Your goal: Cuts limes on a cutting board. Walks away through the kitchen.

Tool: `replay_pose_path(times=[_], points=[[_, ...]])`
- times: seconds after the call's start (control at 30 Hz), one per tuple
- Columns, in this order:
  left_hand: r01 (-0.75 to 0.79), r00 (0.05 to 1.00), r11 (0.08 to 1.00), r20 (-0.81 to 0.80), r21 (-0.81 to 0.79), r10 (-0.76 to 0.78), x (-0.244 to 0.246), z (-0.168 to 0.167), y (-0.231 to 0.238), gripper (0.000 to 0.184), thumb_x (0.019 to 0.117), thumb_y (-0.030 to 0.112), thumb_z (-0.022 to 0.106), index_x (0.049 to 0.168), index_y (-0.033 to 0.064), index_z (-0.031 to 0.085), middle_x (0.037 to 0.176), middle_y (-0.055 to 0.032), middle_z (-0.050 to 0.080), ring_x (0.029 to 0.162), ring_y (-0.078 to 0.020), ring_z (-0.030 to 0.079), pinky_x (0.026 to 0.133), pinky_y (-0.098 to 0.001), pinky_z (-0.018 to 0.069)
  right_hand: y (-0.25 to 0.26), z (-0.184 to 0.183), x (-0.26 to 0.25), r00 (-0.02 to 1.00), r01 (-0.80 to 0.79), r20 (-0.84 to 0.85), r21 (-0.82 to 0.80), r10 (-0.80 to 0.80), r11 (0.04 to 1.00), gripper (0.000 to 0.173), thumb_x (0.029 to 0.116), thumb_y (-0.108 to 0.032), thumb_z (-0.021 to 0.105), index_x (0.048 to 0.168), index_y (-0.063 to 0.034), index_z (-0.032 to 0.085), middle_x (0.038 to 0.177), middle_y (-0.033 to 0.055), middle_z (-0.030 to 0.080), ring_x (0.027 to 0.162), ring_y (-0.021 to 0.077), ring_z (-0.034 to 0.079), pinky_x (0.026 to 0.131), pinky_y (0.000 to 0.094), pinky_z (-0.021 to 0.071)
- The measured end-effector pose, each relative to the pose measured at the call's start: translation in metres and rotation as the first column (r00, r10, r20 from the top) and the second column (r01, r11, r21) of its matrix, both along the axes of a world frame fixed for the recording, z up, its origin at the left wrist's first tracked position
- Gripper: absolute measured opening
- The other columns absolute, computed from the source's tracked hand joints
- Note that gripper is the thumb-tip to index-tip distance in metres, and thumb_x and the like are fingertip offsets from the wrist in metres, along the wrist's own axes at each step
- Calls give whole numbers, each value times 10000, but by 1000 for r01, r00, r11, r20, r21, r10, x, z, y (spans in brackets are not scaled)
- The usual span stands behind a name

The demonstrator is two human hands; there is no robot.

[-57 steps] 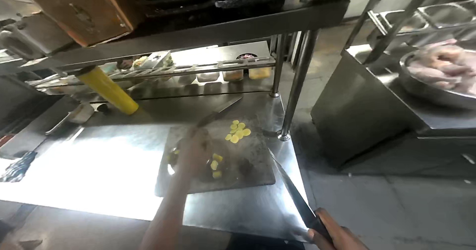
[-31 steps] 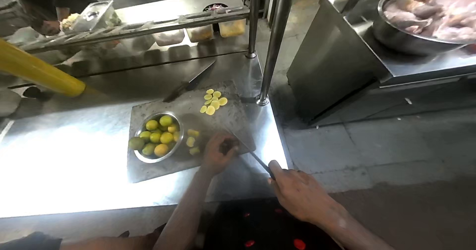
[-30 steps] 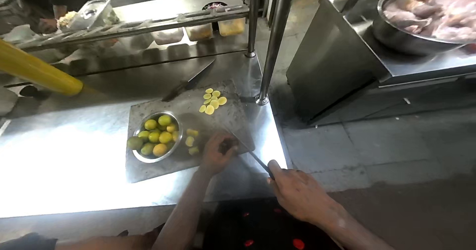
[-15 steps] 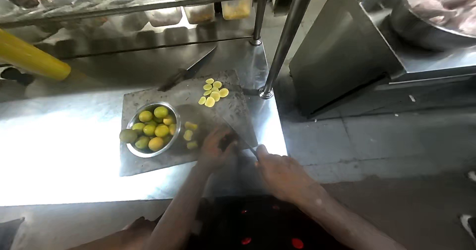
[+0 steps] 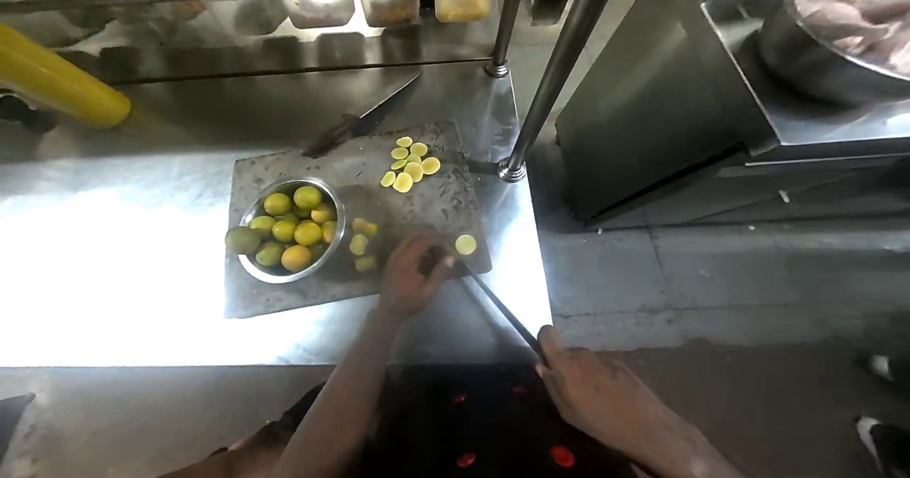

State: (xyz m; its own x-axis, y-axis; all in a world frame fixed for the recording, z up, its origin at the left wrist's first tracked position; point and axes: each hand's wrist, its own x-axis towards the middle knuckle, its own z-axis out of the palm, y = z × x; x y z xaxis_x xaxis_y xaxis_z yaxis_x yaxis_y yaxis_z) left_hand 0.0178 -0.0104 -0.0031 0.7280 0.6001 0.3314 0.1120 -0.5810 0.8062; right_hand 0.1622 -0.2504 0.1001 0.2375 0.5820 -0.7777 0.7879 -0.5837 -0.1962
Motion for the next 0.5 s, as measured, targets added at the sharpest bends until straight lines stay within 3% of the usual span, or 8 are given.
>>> replay_pose_path(times=[0.1, 0.2, 0.27, 0.33, 0.43, 0.5], points=[[-77, 994, 997, -82, -29, 75, -1, 0, -5, 352, 914, 185, 578, 1235, 52, 639, 1199, -91, 685, 977, -167, 696, 833, -377, 608, -8, 3, -2, 1000, 23, -1, -26, -23, 999, 418, 1081, -396, 416, 1364, -88, 418, 945, 208, 685, 928, 439, 713, 770, 591, 565], [-79, 994, 996, -66, 51, 82, -2, -5, -6, 335, 959, 216, 522, 1200, 37, 670, 1234, -110, 679, 1052, -172, 682, 907, -379, 588, -15, 3, 5, 995, 67, -80, 35, -64, 997, 423, 1067, -416, 448, 1348, -100, 444, 927, 202, 673, 907, 437, 700, 758, 605, 557], [-84, 996, 990, -16, 113, 86, 0, -6, -6, 289, 1010, 305, 583, 1131, 74, 707, 1213, -84, 659, 1020, -132, 663, 881, -327, 588, -20, 2, 9, 989, 107, -114, 102, -95, 989, 414, 1059, -428, 461, 1328, -113, 469, 894, 182, 666, 879, 419, 695, 750, 597, 551], [-66, 997, 994, 36, 85, 63, 0, -5, -6, 239, 993, 282, 648, 1120, 95, 724, 1175, -51, 638, 970, -89, 655, 844, -270, 596, -22, 1, 8, 985, 150, -112, 193, -130, 970, 396, 1055, -439, 454, 1299, -127, 482, 847, 144, 654, 830, 382, 695, 724, 565, 556], [-22, 999, 1000, 50, 4, 22, -5, -7, -3, 281, 963, 272, 694, 1173, 88, 668, 1120, -32, 695, 945, -99, 678, 843, -295, 599, -13, 4, 6, 984, 169, -91, 252, -150, 953, 376, 1059, -428, 441, 1284, -131, 489, 840, 130, 647, 814, 361, 693, 717, 543, 559], [19, 999, 1000, 33, -19, -18, -6, -4, 0, 252, 959, 275, 702, 1123, 83, 701, 1126, -46, 692, 995, -129, 684, 888, -345, 603, -3, 7, 4, 991, 131, -67, 240, -118, 962, 376, 1070, -413, 427, 1298, -119, 479, 863, 141, 656, 842, 375, 695, 740, 555, 555]])
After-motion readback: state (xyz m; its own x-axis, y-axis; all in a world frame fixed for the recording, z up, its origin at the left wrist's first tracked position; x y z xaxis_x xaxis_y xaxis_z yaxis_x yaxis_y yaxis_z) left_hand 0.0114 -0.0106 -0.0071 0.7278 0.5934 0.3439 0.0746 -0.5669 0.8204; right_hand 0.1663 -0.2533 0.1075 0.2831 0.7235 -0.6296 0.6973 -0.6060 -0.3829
